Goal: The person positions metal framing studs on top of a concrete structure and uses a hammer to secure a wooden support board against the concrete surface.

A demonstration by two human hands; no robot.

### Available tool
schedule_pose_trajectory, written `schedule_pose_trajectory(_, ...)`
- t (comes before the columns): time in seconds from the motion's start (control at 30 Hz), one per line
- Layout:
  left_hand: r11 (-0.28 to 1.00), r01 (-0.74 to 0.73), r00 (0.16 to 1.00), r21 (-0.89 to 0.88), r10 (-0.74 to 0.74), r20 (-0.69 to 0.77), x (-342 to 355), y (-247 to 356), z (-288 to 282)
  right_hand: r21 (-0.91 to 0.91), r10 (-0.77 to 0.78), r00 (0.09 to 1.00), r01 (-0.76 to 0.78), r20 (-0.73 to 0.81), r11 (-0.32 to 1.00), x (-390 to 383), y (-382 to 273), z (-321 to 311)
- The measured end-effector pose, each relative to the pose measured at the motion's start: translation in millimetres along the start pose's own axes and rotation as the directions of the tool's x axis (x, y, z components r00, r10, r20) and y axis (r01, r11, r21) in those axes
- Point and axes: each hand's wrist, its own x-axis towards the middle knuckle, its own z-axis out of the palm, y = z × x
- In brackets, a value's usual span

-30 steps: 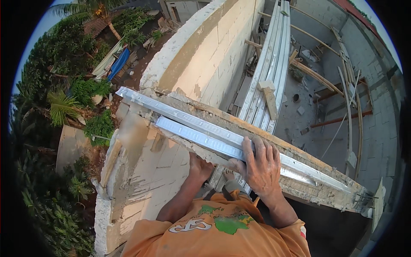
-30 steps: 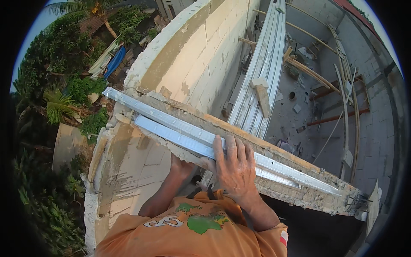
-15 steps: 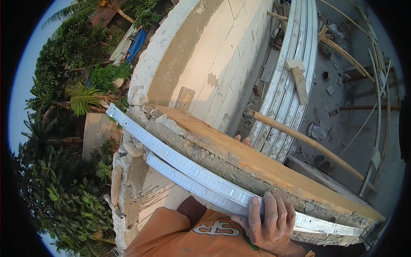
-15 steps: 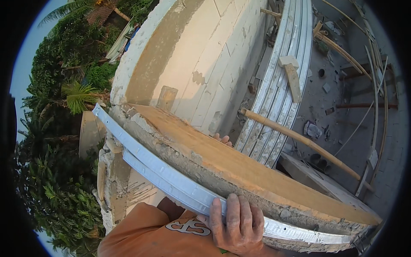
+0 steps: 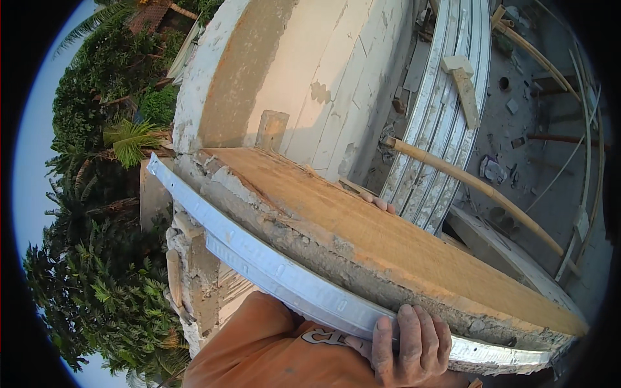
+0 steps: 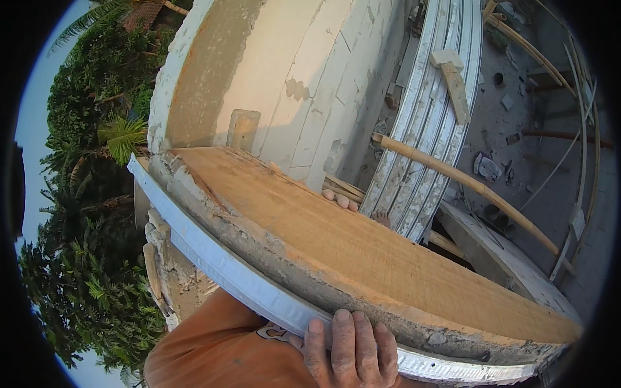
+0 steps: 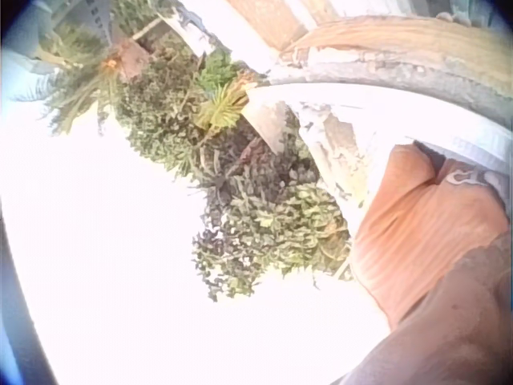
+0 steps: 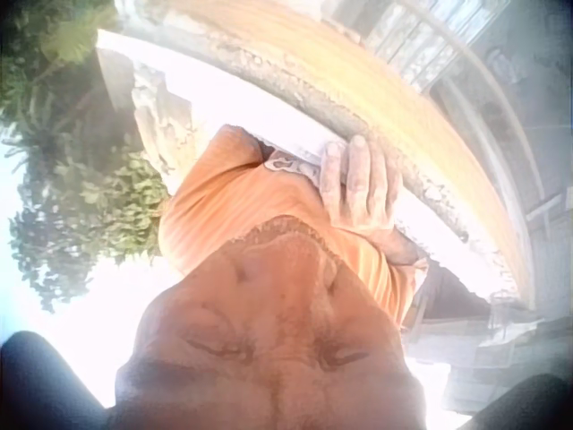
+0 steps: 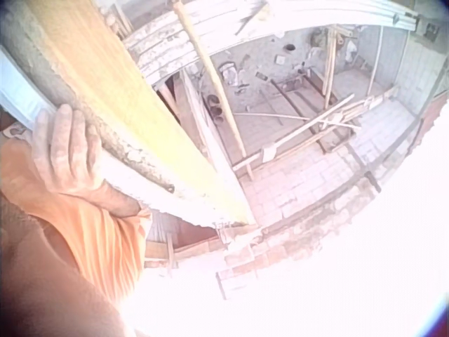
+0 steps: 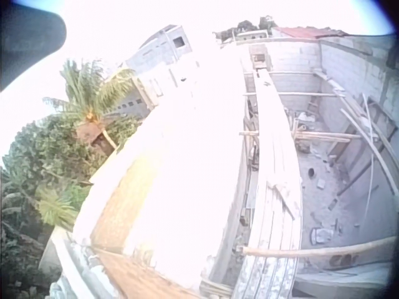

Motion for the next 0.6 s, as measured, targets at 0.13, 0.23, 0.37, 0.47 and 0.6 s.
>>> schedule_pose_trajectory(0.13,0.999,-0.044,0.998,0.023,0.045,-0.042,-12,0,-13,0.003,-0.034,0.999,0.034,-0.001,0.999,3,-7,3)
schedule_pose_trajectory(0.23,0.997,-0.078,0.993,0.019,0.079,-0.085,-37,2,-23,-0.122,0.004,0.988,0.015,0.157,0.992,-10,-22,1)
schedule_pose_trajectory(0.37,0.994,-0.101,0.989,0.043,0.105,-0.104,-74,9,-36,-0.200,0.026,0.987,0.006,0.159,0.980,-13,-31,3)
schedule_pose_trajectory(0.47,0.988,-0.145,0.981,0.053,0.150,-0.122,-119,18,-48,-0.197,-0.001,0.994,0.023,0.113,0.980,-14,-33,8)
schedule_pose_trajectory(0.6,0.946,-0.321,0.939,0.041,0.324,-0.115,-196,29,-54,-0.263,0.013,0.997,0.007,0.076,0.965,-24,-33,8)
